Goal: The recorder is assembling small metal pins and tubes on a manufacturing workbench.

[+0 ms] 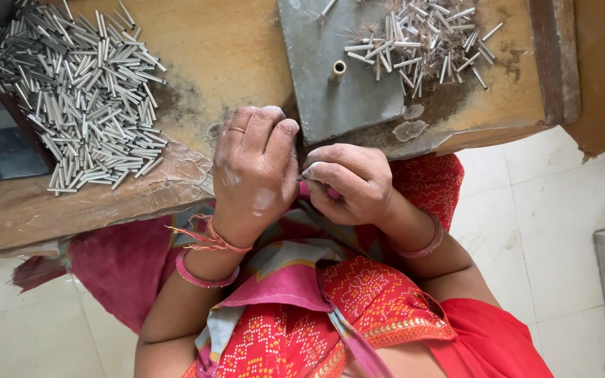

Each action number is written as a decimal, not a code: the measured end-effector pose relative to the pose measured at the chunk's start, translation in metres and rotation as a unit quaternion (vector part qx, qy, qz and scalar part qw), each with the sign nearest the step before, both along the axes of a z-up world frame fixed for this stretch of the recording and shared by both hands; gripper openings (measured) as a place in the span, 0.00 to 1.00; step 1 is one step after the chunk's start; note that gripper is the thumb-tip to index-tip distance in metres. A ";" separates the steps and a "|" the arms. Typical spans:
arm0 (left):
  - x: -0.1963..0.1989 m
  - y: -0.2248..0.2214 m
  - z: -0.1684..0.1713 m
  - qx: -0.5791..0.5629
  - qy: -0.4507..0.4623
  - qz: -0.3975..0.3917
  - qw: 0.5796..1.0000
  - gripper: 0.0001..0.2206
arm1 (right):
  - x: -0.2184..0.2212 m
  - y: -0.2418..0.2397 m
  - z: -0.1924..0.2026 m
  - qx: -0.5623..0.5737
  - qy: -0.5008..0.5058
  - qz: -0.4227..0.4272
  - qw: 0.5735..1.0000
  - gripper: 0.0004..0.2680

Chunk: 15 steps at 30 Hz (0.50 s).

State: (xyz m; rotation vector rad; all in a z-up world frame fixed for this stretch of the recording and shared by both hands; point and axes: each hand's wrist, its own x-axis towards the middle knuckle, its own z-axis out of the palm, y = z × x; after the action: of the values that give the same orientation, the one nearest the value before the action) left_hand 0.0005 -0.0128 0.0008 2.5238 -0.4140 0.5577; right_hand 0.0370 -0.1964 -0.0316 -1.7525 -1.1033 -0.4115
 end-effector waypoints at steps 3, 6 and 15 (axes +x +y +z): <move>0.000 0.000 0.001 -0.001 0.006 -0.003 1.000 0.12 | 0.000 0.000 0.001 0.001 -0.002 -0.001 1.000 0.06; 0.000 0.000 0.001 -0.002 0.002 -0.005 1.000 0.13 | 0.000 0.000 0.001 -0.002 -0.004 0.000 1.000 0.07; 0.001 -0.001 0.002 0.002 0.002 -0.005 1.000 0.12 | 0.000 -0.001 0.000 -0.002 -0.003 0.005 1.000 0.06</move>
State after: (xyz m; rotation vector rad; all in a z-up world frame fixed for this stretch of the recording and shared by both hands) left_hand 0.0014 -0.0136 0.0028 2.5248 -0.4253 0.5484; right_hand 0.0372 -0.1978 -0.0319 -1.7505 -1.1177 -0.4094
